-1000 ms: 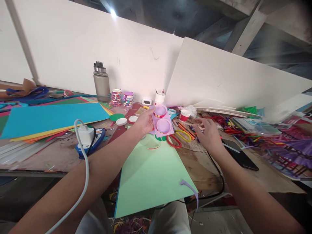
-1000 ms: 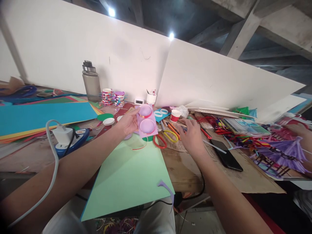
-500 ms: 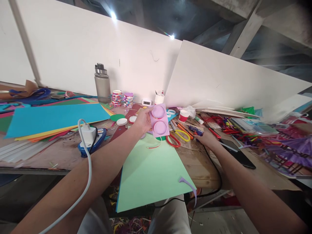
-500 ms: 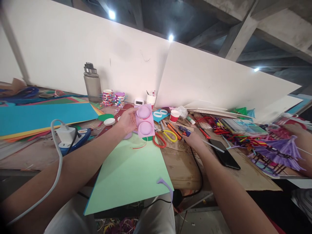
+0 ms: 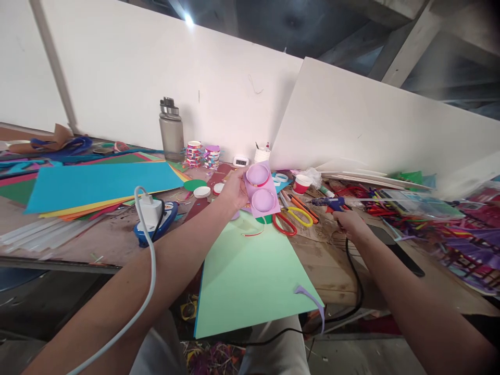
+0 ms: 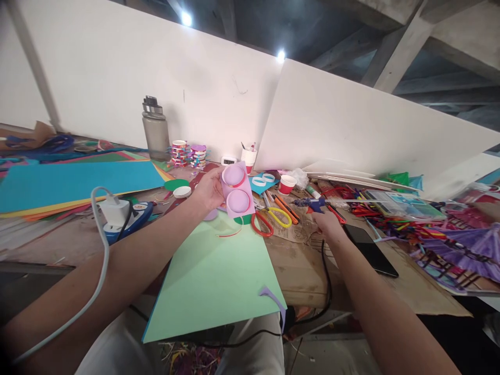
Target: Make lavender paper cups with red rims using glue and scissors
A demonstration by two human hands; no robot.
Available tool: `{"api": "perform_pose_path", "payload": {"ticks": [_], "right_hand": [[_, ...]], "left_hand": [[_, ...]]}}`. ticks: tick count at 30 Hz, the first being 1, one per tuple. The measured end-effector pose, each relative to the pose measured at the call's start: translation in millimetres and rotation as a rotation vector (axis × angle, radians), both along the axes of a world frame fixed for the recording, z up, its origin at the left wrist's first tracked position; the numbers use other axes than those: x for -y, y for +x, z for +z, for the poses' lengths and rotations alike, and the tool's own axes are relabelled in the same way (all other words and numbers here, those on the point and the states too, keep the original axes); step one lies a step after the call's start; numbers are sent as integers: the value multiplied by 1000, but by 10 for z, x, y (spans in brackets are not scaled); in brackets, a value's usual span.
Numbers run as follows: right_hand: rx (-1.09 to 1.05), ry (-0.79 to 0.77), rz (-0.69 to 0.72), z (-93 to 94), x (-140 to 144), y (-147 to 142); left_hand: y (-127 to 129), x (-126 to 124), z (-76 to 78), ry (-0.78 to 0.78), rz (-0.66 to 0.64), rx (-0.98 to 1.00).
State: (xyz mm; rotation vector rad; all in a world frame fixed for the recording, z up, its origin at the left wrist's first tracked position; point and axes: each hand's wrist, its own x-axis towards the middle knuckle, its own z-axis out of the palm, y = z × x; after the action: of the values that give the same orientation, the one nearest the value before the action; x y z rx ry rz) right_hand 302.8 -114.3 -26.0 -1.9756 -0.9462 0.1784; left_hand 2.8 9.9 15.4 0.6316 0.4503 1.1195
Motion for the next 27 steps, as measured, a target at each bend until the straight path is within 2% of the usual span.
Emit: {"api": "perform_pose_path", "payload": {"ticks": [3, 5, 7, 9, 11, 14, 18, 23, 27], "right_hand": [[-128, 120, -5, 31, 28, -113], [-210, 226, 51, 96, 9, -246], [-433, 370, 213, 185, -44, -424], [-571, 374, 326, 276, -123, -630], [-594, 375, 450, 345, -213, -845], [-548, 391, 589, 387, -338, -1137], [-380, 289, 689, 347, -422, -1396], [-1, 236, 670, 211, -424, -1454], [80, 260, 713, 119, -432, -1407]], "left_hand": [[-6, -12, -10, -27, 50, -35], [-21, -19, -25, -44, 80, -71], [-41, -22, -45, -47, 97, -92], [-57, -21, -66, -48, 111, -94], [-69, -22, -84, -46, 114, -89], [-82, -38, -97, -63, 105, -90], [-105, -61, -73, -165, 104, -139], [-108, -22, -24, -186, 111, -146], [-79, 0, -42, -165, 117, -132]]}}
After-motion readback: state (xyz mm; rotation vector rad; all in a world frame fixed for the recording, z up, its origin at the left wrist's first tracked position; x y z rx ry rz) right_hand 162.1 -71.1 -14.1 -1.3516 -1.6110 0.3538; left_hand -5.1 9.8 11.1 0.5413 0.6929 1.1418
